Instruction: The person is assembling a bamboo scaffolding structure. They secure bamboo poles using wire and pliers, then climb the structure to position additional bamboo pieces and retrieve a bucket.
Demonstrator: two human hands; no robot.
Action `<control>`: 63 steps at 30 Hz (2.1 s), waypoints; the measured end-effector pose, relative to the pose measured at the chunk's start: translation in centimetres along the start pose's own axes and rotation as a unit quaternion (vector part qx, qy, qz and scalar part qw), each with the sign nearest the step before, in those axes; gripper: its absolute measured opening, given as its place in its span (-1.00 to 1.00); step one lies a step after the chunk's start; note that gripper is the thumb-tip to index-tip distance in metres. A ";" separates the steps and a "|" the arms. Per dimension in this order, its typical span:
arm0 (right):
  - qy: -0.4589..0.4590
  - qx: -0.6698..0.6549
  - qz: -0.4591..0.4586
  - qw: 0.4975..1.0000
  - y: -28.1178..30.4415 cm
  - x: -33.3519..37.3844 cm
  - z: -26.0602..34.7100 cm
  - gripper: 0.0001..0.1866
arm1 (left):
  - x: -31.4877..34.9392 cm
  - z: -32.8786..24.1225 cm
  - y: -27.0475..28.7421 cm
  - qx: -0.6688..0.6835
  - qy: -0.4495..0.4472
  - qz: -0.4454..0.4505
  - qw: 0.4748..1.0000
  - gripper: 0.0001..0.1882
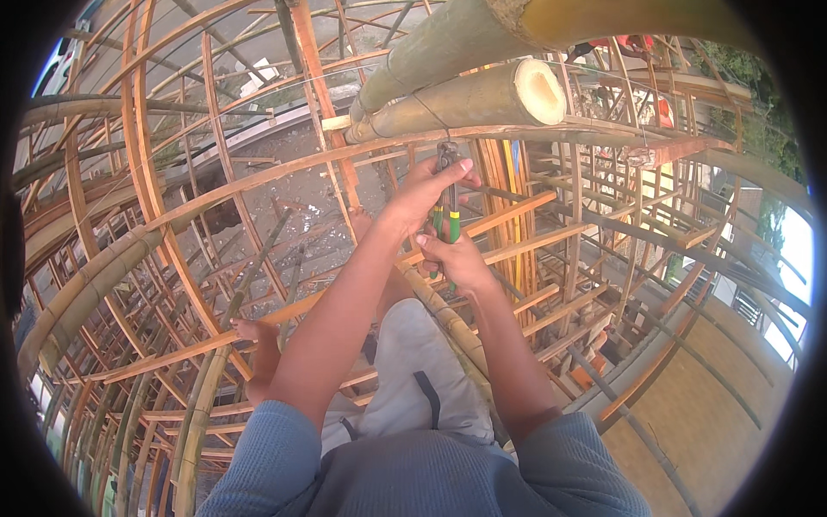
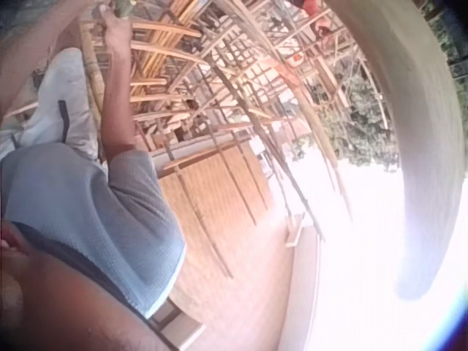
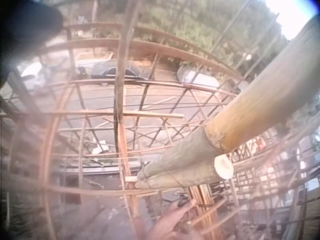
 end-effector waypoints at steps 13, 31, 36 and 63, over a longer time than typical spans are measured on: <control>0.258 0.568 -0.172 0.762 0.2 7.1 6.9 -0.28 | -0.5 0.4 -3.7 0.203 0.036 0.009 0.979 -0.59; -0.046 -0.374 0.359 0.854 -1.4 1.5 -2.3 -0.64 | 0.3 0.4 -1.8 0.237 0.112 0.095 0.960 -0.68; 0.164 0.378 -0.023 0.911 2.5 4.3 3.5 -0.37 | 0.2 0.5 -1.7 0.155 0.068 0.007 0.986 -0.69; -0.052 -0.367 0.258 0.892 -1.9 2.4 -1.2 -0.67 | 1.0 -0.2 -2.4 0.272 0.116 0.190 0.936 -0.52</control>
Point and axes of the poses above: each hand's wrist, its own x-axis away from the middle knuckle, its own y-axis out of the back of the hand, z = x × y, the point moved 5 cm from there along -x, towards the middle knuckle, and after that the axes turned 2 degrees about x, right-handed, at the moved point
